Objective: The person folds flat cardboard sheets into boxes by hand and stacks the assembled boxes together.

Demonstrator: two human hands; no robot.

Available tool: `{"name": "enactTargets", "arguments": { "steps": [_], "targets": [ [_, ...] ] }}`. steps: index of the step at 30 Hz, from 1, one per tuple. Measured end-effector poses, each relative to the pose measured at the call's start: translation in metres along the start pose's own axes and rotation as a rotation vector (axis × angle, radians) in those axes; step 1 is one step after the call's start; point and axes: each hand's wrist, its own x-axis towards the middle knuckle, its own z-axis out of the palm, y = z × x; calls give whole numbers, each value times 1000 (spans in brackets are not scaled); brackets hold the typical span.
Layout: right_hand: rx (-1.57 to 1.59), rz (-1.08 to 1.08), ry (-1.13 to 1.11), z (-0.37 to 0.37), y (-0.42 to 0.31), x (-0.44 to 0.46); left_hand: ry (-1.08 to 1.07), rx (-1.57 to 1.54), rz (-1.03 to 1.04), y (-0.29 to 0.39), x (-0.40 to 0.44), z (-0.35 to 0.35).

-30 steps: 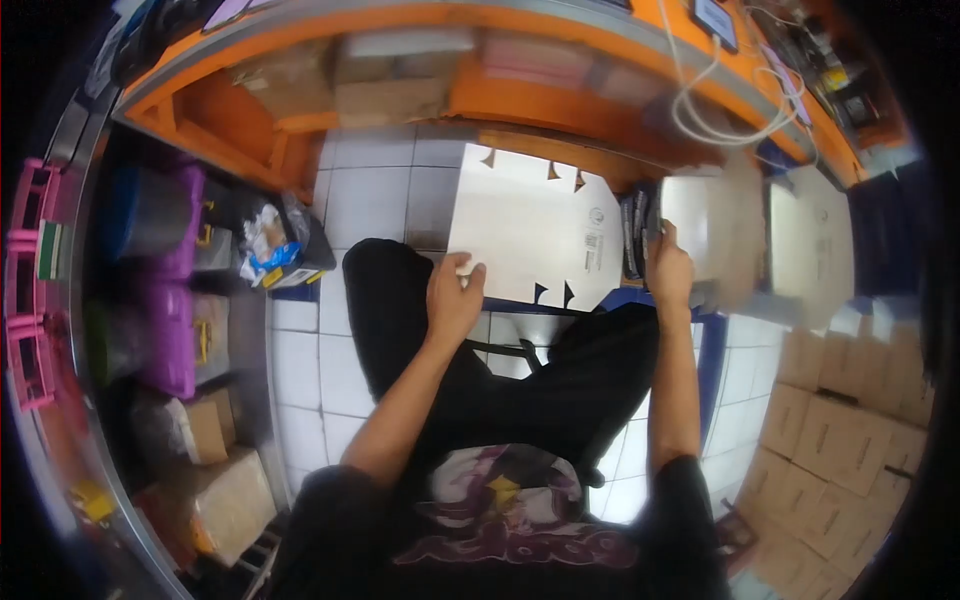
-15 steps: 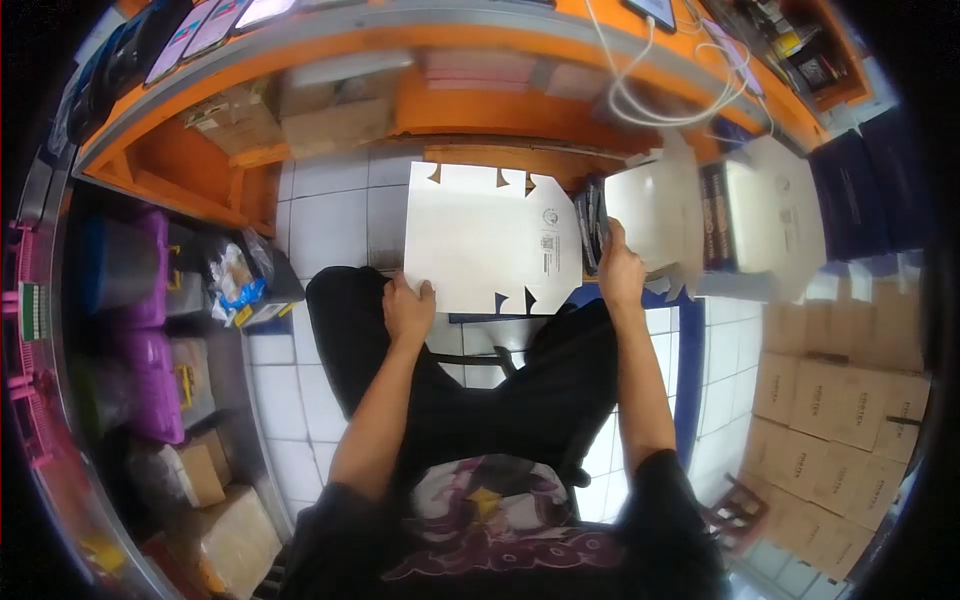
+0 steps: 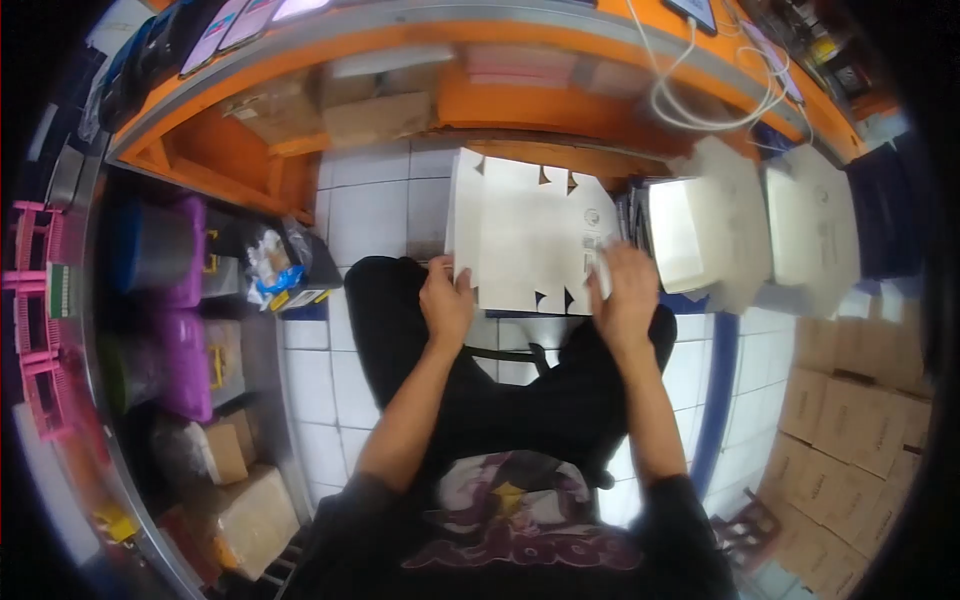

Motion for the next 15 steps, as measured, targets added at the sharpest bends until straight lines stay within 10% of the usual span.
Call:
{"name": "enactTargets", "arguments": {
  "steps": [4, 15],
  "targets": [
    [234, -25, -504, 33, -46, -31, -44, 63, -123, 21, 4, -15],
    [449, 107, -656, 65, -26, -37, -161, -306, 8, -1, 12, -6]
  ]
}}
